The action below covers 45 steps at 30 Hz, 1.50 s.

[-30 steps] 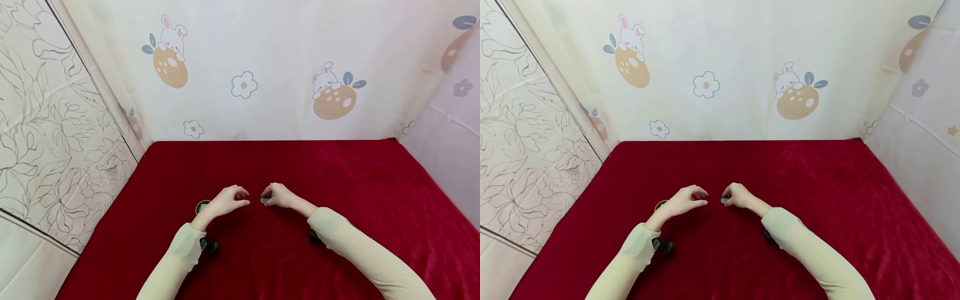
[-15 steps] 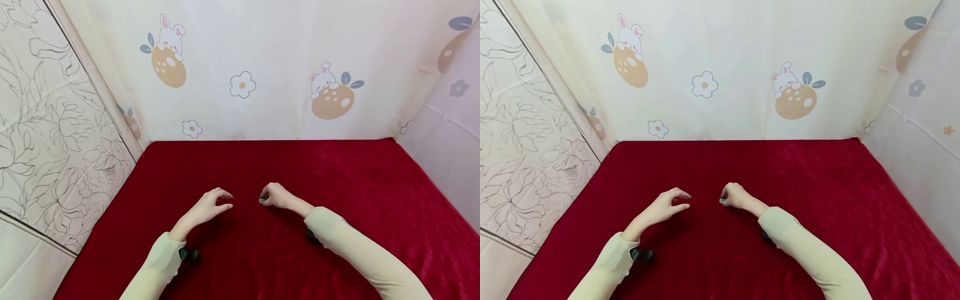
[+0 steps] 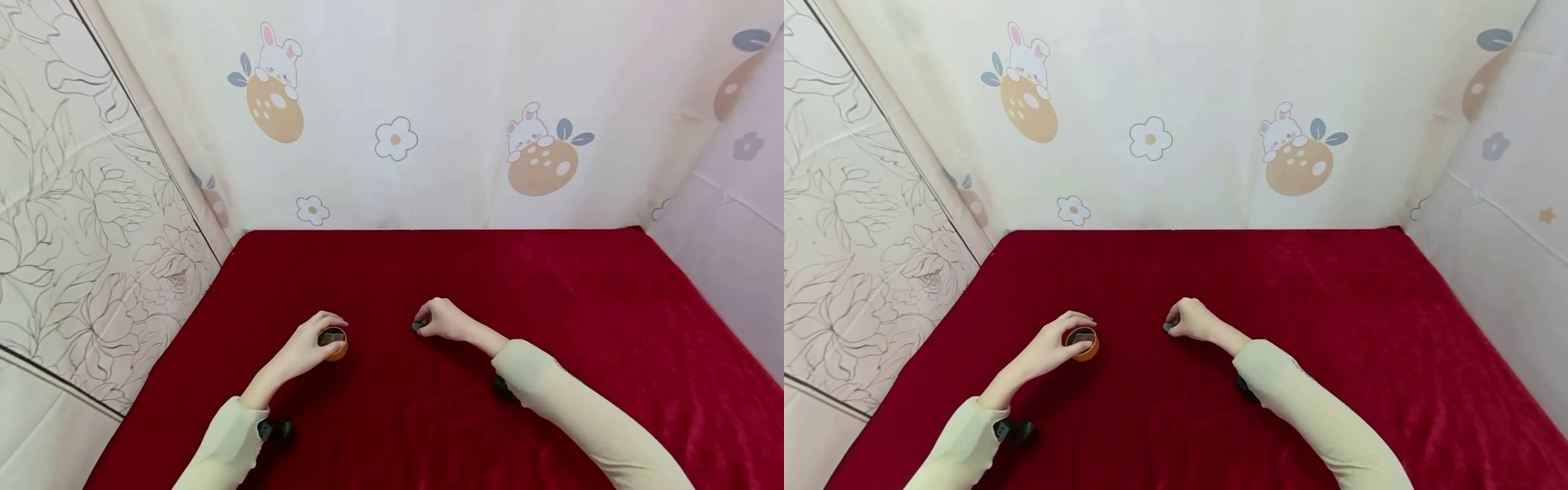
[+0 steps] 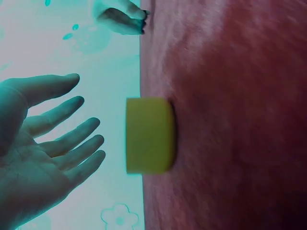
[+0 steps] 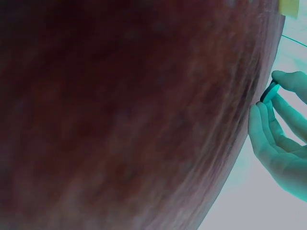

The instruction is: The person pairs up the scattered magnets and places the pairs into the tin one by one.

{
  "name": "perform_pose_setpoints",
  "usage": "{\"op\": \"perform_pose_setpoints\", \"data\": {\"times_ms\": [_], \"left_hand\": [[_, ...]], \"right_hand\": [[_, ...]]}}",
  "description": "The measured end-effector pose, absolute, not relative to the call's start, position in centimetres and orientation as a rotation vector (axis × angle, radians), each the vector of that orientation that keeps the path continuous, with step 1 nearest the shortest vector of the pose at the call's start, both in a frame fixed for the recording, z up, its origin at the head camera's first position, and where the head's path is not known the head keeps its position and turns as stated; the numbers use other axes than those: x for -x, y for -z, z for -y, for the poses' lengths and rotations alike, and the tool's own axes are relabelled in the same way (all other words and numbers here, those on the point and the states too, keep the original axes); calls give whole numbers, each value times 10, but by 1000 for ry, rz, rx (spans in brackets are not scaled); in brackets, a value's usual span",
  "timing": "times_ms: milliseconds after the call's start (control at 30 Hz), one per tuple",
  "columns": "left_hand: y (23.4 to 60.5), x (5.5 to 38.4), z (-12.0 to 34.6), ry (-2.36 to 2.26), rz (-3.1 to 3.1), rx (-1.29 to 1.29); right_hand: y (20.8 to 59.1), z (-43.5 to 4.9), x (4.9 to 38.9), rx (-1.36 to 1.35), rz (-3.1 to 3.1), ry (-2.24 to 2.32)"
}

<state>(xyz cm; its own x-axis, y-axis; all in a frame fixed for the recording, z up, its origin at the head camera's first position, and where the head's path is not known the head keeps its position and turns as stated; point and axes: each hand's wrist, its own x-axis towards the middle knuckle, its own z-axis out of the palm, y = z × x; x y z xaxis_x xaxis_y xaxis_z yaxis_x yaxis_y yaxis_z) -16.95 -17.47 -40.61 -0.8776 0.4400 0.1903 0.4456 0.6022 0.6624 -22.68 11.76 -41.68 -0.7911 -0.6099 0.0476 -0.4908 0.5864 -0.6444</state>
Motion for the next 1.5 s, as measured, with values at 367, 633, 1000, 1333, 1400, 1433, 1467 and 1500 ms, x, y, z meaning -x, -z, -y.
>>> {"op": "perform_pose_setpoints", "data": {"times_ms": [367, 633, 1000, 1333, 1400, 1433, 1467, 1500], "left_hand": [[417, 168, 187, 1064, 2836, 744], [423, 168, 195, 1083, 2887, 708], [427, 169, 201, 1178, 2957, 687], [430, 172, 203, 1299, 2973, 649], [431, 172, 202, 1354, 2966, 635], [432, 173, 203, 1384, 2957, 631], [432, 173, 203, 1409, 2951, 623], [431, 173, 203, 1435, 2944, 620]], "right_hand": [[410, -92, 222, 914, -2564, 1086], [409, -71, 219, 904, -2536, 1140], [407, -46, 212, 939, -2489, 1192], [405, -24, 208, 944, -2482, 1211], [404, -20, 207, 949, -2489, 1212], [404, -17, 206, 953, -2492, 1214], [404, -15, 205, 958, -2493, 1218], [403, -13, 205, 962, -2492, 1224]]}}
